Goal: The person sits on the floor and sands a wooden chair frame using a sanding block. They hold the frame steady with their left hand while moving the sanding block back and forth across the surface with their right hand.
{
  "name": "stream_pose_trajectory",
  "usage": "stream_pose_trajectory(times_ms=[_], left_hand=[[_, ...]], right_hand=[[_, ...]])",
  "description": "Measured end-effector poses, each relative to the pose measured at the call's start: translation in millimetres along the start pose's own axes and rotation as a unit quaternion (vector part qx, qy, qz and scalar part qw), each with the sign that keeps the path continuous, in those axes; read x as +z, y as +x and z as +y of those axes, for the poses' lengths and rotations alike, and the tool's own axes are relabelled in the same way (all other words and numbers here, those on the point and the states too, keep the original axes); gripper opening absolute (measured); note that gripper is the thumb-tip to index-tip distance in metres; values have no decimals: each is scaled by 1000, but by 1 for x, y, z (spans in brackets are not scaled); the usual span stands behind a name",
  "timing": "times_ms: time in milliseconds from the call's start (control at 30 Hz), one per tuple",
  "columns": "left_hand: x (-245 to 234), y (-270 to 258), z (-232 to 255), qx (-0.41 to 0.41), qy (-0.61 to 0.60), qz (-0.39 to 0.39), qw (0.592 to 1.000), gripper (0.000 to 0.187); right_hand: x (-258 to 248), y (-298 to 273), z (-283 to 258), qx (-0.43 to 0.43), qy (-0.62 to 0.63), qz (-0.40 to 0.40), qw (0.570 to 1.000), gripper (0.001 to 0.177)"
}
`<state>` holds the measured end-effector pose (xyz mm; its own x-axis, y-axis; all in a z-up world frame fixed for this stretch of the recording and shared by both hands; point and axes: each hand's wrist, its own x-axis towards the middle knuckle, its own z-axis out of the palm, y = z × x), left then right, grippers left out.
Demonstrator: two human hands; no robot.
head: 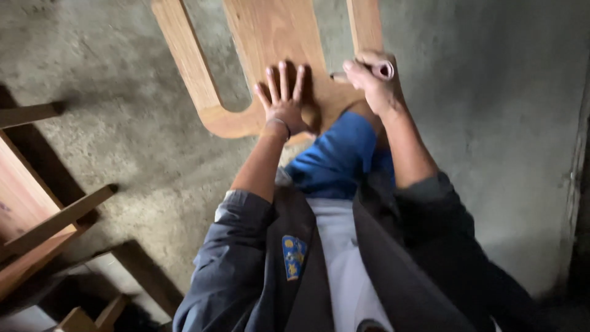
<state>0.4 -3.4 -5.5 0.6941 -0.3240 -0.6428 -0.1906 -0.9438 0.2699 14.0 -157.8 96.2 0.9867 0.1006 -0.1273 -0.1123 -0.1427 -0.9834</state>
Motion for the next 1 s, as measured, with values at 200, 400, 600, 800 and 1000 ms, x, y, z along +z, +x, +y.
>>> stream_pose_trajectory(times_ms=[200,400,600,800,1000], left_hand=[[-16,-12,1,9,-56,-23,998,134],[-16,-11,1,3,-29,-32,999,127],[-6,-7,-1,12,-53,5,999,135],[3,1,-2,5,-23,19,1000,132],[-8,-6,0,6,-13,-15,1000,134]], right_hand=[[-3,13,64,65,-6,39,997,38],[-10,2,3,14,-30,-37,999,35],[-14,20,27,61,-125,-66,988,40],[-22,18,45,62,-45,46,996,34],[-10,15,3,59,-140,-11,988,33]])
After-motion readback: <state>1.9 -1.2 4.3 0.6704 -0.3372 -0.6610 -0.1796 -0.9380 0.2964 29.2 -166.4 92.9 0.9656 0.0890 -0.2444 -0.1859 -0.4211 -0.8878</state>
